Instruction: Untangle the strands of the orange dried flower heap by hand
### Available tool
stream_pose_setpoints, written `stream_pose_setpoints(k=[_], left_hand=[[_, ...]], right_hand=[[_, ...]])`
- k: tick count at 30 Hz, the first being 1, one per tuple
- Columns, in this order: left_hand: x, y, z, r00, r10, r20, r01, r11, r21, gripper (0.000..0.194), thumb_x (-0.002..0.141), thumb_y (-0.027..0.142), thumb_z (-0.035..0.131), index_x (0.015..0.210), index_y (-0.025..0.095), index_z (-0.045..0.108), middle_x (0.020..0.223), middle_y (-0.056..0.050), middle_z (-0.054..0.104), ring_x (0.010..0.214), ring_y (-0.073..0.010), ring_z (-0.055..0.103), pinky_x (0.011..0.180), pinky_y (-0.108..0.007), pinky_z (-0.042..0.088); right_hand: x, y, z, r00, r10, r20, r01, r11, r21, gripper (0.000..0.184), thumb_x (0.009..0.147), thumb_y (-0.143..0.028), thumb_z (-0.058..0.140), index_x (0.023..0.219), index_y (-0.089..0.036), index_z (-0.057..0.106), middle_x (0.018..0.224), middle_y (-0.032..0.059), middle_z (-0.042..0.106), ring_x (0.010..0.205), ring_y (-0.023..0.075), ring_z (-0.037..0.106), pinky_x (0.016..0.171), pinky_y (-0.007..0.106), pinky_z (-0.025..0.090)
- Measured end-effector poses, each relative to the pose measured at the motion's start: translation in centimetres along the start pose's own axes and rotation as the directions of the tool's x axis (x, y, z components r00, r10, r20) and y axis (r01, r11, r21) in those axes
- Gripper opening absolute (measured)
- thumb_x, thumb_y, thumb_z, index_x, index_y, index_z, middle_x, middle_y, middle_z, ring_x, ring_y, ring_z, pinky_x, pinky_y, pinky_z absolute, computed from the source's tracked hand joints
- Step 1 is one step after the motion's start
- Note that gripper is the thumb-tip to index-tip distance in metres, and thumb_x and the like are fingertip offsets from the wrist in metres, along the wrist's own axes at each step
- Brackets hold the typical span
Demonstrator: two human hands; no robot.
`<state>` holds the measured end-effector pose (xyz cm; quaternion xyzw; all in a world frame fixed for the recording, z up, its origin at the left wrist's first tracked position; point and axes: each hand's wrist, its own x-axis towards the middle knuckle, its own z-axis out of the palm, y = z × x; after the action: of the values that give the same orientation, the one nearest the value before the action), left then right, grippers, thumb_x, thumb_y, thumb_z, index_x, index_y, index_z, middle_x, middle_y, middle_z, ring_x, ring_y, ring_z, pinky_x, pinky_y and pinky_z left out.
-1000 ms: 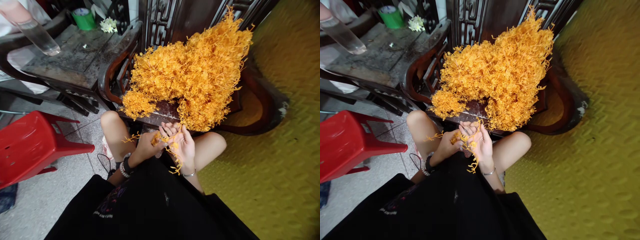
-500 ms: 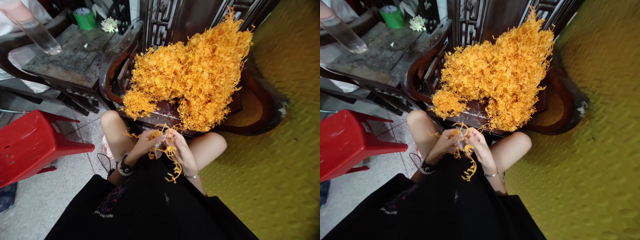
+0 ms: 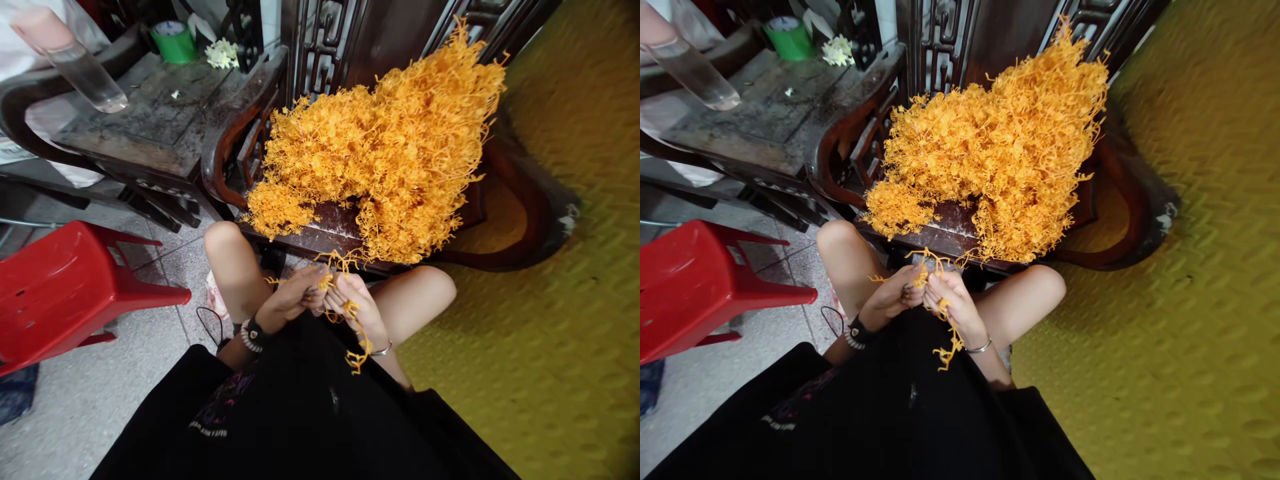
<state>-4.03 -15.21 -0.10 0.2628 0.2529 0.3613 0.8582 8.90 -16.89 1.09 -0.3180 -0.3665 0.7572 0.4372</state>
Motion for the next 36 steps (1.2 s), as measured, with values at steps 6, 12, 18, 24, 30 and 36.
stream_pose_setpoints(k=[6,12,18,24,30,36], left_hand=[[-0.1,1.2,-0.1,0.997,0.009,0.078,0.01,0.97,-0.244,0.049,0.086,0.045,0.053,0.055,0.018,0.027,0.045,0.009,0.017,0.036,-0.003,0.012,0.033,-0.012,0.015],[-0.4,1.2,-0.1,0.999,0.052,0.015,-0.049,0.992,-0.118,0.041,0.078,0.041,0.06,0.056,0.018,0.035,0.043,0.009,0.025,0.036,-0.0032,0.018,0.033,-0.015,0.016],[-0.1,-0.2,-0.2,0.966,0.237,-0.099,-0.164,0.866,0.473,0.033,0.084,0.045,0.052,0.067,0.016,0.045,0.051,0.007,0.037,0.043,-0.0059,0.032,0.044,-0.02,0.028],[-0.1,0.1,0.0,0.928,0.371,0.022,-0.2,0.451,0.87,0.034,0.091,0.039,0.039,0.068,0.016,0.047,0.064,0.002,0.046,0.061,-0.0109,0.041,0.06,-0.024,0.033],[0.4,0.0,-0.2,0.929,0.356,0.105,-0.217,0.293,0.931,0.023,0.084,0.038,0.052,0.077,0.016,0.054,0.069,0.0,0.055,0.062,-0.0122,0.045,0.061,-0.025,0.035],[0.9,-0.9,-1.2,0.937,0.347,0.047,-0.271,0.632,0.726,0.033,0.087,0.043,0.047,0.071,0.015,0.055,0.065,0.0,0.053,0.061,-0.0113,0.048,0.059,-0.023,0.038]], right_hand=[[0.1,0.1,-0.5,0.982,-0.161,-0.098,0.181,0.949,0.258,0.062,0.079,-0.056,0.057,0.046,-0.021,0.019,0.032,-0.0114,0.008,0.027,0.0052,0.008,0.034,0.023,0.019],[0.6,-0.8,-0.1,0.962,-0.107,-0.249,0.135,0.986,0.101,0.052,0.081,-0.056,0.056,0.053,-0.021,0.032,0.043,-0.0087,0.021,0.038,0.0071,0.019,0.04,0.022,0.024],[1.0,-0.5,0.2,0.902,-0.154,-0.403,0.148,0.988,-0.045,0.045,0.081,-0.048,0.061,0.057,-0.02,0.036,0.049,-0.0073,0.031,0.043,0.0063,0.025,0.042,0.021,0.022],[1.5,0.1,0.3,0.865,-0.21,-0.455,0.13,0.971,-0.2,0.035,0.074,-0.042,0.071,0.065,-0.019,0.046,0.053,-0.0077,0.04,0.045,0.0049,0.03,0.043,0.019,0.025],[2.0,0.3,0.5,0.863,-0.169,-0.476,0.101,0.981,-0.165,0.029,0.077,-0.043,0.066,0.071,-0.019,0.051,0.056,-0.0067,0.044,0.046,0.0053,0.036,0.045,0.019,0.031],[1.6,-0.4,-0.3,0.933,0.001,-0.36,-0.022,0.998,-0.054,0.029,0.083,-0.048,0.058,0.079,-0.019,0.054,0.051,-0.0083,0.034,0.042,0.0053,0.027,0.04,0.019,0.023]])
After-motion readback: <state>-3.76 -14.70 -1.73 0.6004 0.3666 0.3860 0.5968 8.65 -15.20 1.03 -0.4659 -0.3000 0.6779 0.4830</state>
